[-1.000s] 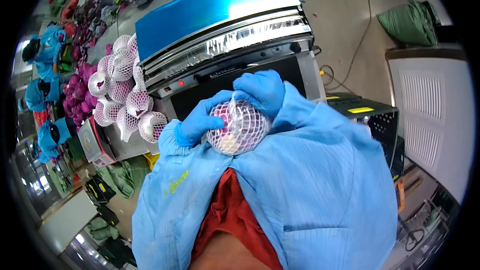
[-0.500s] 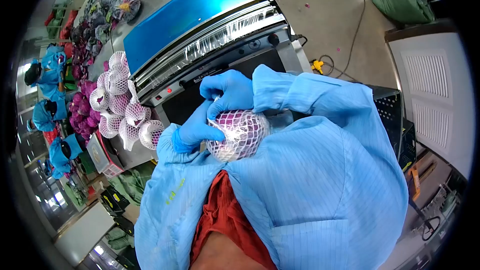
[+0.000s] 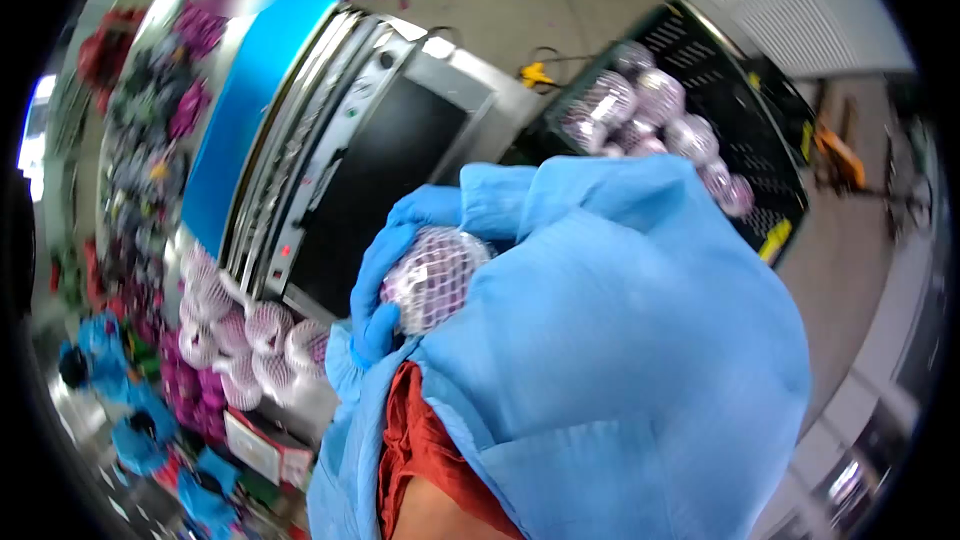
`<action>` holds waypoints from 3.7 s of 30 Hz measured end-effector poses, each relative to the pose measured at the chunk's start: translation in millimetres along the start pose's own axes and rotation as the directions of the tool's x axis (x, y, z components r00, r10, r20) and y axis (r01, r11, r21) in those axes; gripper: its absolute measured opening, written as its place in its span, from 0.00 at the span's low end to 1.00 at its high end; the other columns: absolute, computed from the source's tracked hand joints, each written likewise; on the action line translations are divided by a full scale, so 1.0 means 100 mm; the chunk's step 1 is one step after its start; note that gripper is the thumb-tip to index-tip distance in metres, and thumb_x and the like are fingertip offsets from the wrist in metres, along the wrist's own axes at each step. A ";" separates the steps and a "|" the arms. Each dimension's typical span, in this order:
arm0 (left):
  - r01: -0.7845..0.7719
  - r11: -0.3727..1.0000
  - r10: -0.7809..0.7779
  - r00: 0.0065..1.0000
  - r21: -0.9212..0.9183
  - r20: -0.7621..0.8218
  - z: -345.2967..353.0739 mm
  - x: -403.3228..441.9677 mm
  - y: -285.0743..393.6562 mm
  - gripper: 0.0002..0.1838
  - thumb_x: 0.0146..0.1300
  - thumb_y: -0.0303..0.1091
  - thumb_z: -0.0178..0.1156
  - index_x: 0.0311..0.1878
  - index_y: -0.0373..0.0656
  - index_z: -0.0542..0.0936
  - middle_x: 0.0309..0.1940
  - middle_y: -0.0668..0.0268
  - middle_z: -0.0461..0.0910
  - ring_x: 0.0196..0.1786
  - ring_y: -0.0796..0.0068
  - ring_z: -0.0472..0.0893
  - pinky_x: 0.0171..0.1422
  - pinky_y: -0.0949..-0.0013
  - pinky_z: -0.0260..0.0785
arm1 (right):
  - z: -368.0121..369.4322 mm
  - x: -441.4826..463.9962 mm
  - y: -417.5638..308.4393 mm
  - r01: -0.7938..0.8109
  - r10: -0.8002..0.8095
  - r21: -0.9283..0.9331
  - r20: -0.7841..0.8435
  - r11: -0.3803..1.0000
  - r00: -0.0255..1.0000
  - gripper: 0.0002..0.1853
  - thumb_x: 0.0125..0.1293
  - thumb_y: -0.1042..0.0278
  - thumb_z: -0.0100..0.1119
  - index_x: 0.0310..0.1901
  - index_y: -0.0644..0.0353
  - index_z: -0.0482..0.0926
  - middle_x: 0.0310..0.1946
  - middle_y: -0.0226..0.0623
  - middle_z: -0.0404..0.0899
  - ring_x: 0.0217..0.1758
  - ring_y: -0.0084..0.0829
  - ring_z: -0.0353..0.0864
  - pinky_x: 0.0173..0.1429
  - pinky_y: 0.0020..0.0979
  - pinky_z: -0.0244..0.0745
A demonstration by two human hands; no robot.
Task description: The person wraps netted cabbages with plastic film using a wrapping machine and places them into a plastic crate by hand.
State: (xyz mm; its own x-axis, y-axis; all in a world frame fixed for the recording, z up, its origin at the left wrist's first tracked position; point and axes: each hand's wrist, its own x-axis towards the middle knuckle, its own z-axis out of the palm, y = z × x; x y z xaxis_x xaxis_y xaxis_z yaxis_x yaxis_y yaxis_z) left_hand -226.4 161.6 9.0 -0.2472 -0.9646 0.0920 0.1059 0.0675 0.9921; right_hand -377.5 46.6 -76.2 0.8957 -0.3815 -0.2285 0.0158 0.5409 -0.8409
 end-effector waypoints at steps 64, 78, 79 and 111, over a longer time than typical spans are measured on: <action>0.584 0.702 -0.693 0.692 -0.407 -0.202 1.88 0.13 -0.69 0.19 0.70 0.39 0.54 0.59 0.39 0.76 0.50 0.63 0.79 0.46 0.75 0.79 0.53 0.70 0.74 | -2.46 -3.40 1.09 -0.749 -0.534 -0.635 -0.707 0.190 0.464 0.43 0.53 0.58 0.67 0.70 0.57 0.60 0.68 0.50 0.61 0.71 0.52 0.59 0.73 0.45 0.55; 0.117 0.972 -0.192 -0.103 -0.203 -0.976 -0.29 -2.06 -0.52 0.23 0.63 0.32 0.60 0.62 0.42 0.72 0.55 0.62 0.74 0.54 0.72 0.75 0.55 0.66 0.73 | -0.46 -1.27 -0.16 -0.100 -0.627 -0.840 -0.472 0.534 0.620 0.27 0.66 0.74 0.56 0.67 0.62 0.65 0.61 0.45 0.71 0.62 0.38 0.70 0.67 0.37 0.64; 0.218 0.964 -0.117 -0.170 -0.153 -0.978 -0.44 -2.20 -0.59 0.25 0.63 0.33 0.60 0.64 0.42 0.70 0.57 0.61 0.71 0.56 0.69 0.73 0.58 0.65 0.70 | -0.06 -0.90 -0.22 0.068 -0.546 -0.736 -0.434 0.674 0.717 0.23 0.67 0.79 0.53 0.64 0.63 0.69 0.57 0.41 0.74 0.58 0.33 0.73 0.65 0.32 0.67; -0.347 0.913 -0.121 0.266 -0.212 -0.956 -1.35 -1.15 0.19 0.32 0.71 0.48 0.47 0.71 0.40 0.58 0.66 0.56 0.66 0.66 0.63 0.68 0.72 0.60 0.59 | 1.90 1.57 -0.68 0.311 -0.300 -0.521 0.108 0.795 0.948 0.40 0.64 0.57 0.64 0.70 0.70 0.55 0.63 0.52 0.62 0.66 0.42 0.64 0.71 0.38 0.59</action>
State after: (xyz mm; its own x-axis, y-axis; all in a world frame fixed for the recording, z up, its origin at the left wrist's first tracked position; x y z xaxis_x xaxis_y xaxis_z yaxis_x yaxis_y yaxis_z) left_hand -66.0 239.3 5.5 0.8426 -0.5085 -0.1773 0.3869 0.3427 0.8561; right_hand -153.7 92.6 38.0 0.8922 -0.4427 0.0890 0.0598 -0.0797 -0.9950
